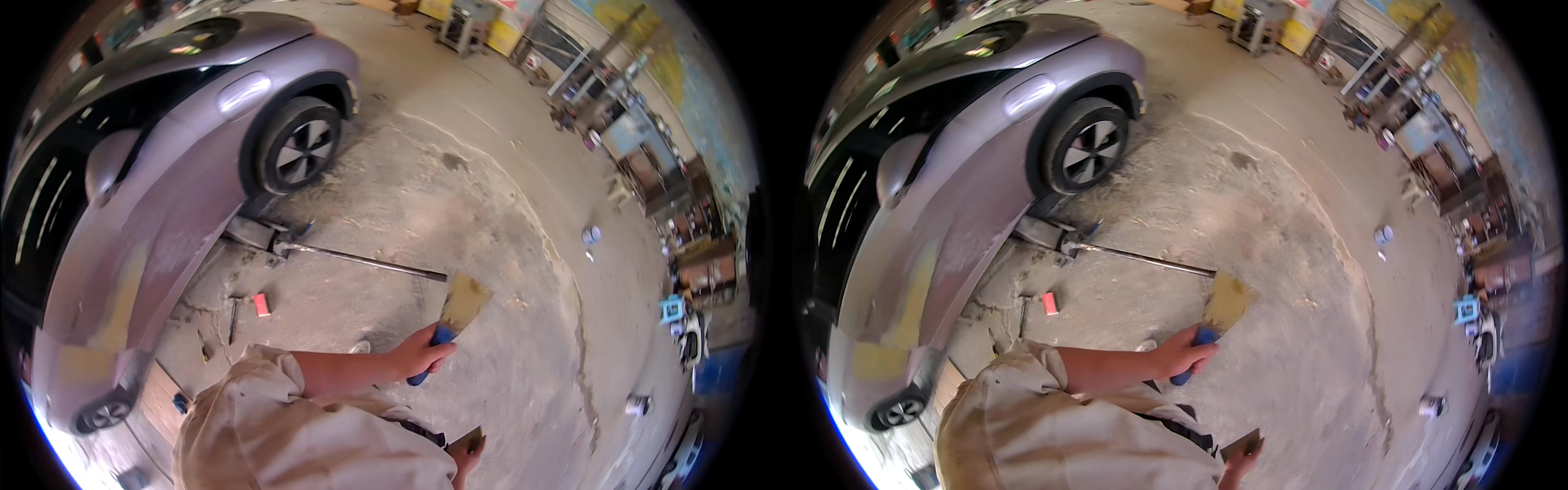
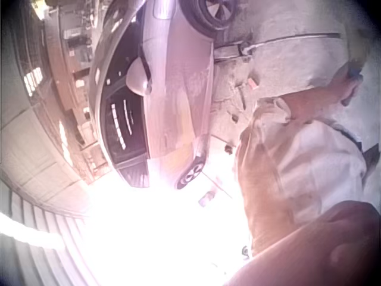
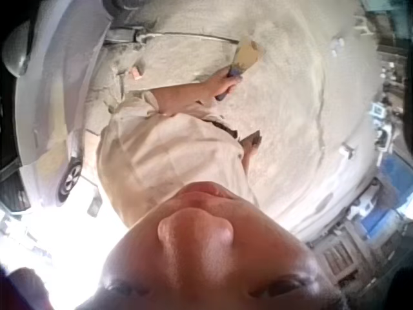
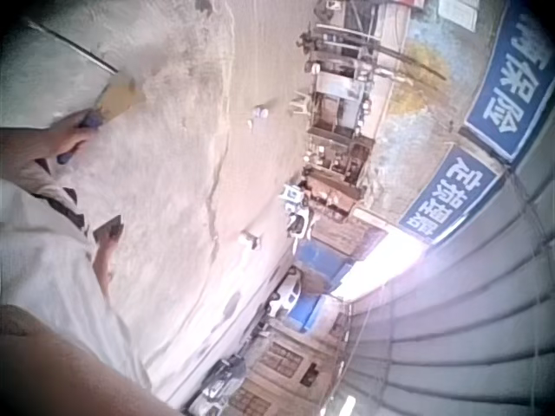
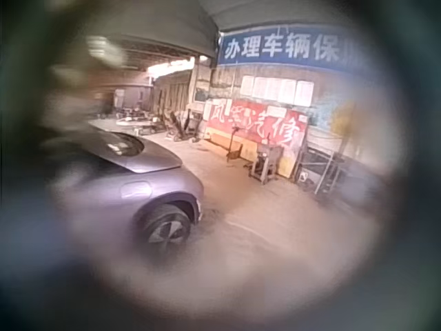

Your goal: The person applies a yellowish body filler to the side panel of a car using a putty knife and a sanding block. They spread the filler over a section of the door and then smooth it with the sanding block. Another person is visible working on the same vehicle nearby.

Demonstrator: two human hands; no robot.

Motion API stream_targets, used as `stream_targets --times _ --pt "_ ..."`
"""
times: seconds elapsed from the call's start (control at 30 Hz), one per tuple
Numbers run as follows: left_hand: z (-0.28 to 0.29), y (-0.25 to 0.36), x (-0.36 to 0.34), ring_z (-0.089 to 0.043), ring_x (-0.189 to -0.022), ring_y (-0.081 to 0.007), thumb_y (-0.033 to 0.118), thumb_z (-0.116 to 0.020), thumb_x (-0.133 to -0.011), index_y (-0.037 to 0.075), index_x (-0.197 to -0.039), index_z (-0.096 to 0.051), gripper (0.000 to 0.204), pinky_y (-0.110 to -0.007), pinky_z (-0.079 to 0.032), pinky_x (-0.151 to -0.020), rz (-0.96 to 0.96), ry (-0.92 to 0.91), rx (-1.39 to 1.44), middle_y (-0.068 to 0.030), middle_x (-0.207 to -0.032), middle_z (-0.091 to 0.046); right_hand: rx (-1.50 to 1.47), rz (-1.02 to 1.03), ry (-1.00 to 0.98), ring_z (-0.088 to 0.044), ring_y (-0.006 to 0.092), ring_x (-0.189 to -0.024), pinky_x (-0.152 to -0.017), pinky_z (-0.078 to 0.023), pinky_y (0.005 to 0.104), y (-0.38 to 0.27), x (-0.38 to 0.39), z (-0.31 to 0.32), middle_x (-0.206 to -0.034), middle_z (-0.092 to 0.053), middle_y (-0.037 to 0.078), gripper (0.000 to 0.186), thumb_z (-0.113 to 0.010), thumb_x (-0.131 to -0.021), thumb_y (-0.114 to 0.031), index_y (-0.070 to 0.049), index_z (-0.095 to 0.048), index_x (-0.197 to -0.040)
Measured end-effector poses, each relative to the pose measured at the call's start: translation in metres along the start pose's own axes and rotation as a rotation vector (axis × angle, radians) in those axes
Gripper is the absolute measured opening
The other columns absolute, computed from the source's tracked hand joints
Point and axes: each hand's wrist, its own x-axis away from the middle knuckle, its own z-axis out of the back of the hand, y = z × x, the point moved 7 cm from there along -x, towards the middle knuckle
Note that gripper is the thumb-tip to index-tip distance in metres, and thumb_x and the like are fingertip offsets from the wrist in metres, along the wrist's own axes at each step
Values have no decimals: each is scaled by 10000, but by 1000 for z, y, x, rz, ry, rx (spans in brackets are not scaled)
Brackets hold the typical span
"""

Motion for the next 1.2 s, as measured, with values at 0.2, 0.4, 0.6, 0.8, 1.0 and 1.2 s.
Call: stream_targets --times 0.2,0.4,0.6,0.8,1.0,1.2 --pt "-69 32 -146 -459 -545 -82 158 -533 -960 62 -965 -463 118 -263 -402 -519 34 -201 -68 6 -650 -477 16 7 73 -521 322 -1207 -981 -444 393 58 -82 6 -1354 -497 208 594 -581 -880 -190 -55 -376 -1421" --pt "-57 10 -241 -475 -540 -93 185 -539 -958 65 -853 -501 164 -261 -411 -515 73 -29 -19 -17 -682 -504 152 -338 -72 -518 333 -1208 -976 -444 406 125 -164 -11 -1359 -492 207 559 -542 -914 -225 -52 -376 -1419" --pt "-60 38 -319 -489 -574 -109 152 -533 -953 68 -848 -493 140 -266 -406 -518 42 397 158 -41 -718 -520 188 -496 -106 -514 344 -1208 -971 -445 419 167 -325 13 -1364 -487 206 530 -502 -947 -261 -50 -376 -1417" --pt "-91 72 -390 -487 -580 -110 137 -525 -961 73 -919 -466 97 -269 -398 -510 -68 452 165 -53 -760 -526 410 -279 -90 -502 336 -1226 -990 -435 417 2 -625 60 -1391 -468 174 528 -432 -987 -396 -134 -364 -1439" --pt "-81 107 -472 -485 -576 -114 127 -528 -962 74 -936 -457 93 -269 -390 -492 -132 498 108 -54 -759 -526 -82 231 -68 -575 277 -1133 -946 -481 373 -196 -835 -25 -1282 -568 169 624 -552 -891 -31 -199 -347 -1456" --pt "-41 144 -594 -475 -564 -111 156 -538 -963 74 -935 -459 117 -262 -397 -502 -199 451 215 -39 -711 -511 246 538 -327 -595 322 -1111 -915 -486 396 -278 -861 -95 -1242 -593 189 572 -566 -872 -119 -115 -406 -1420"
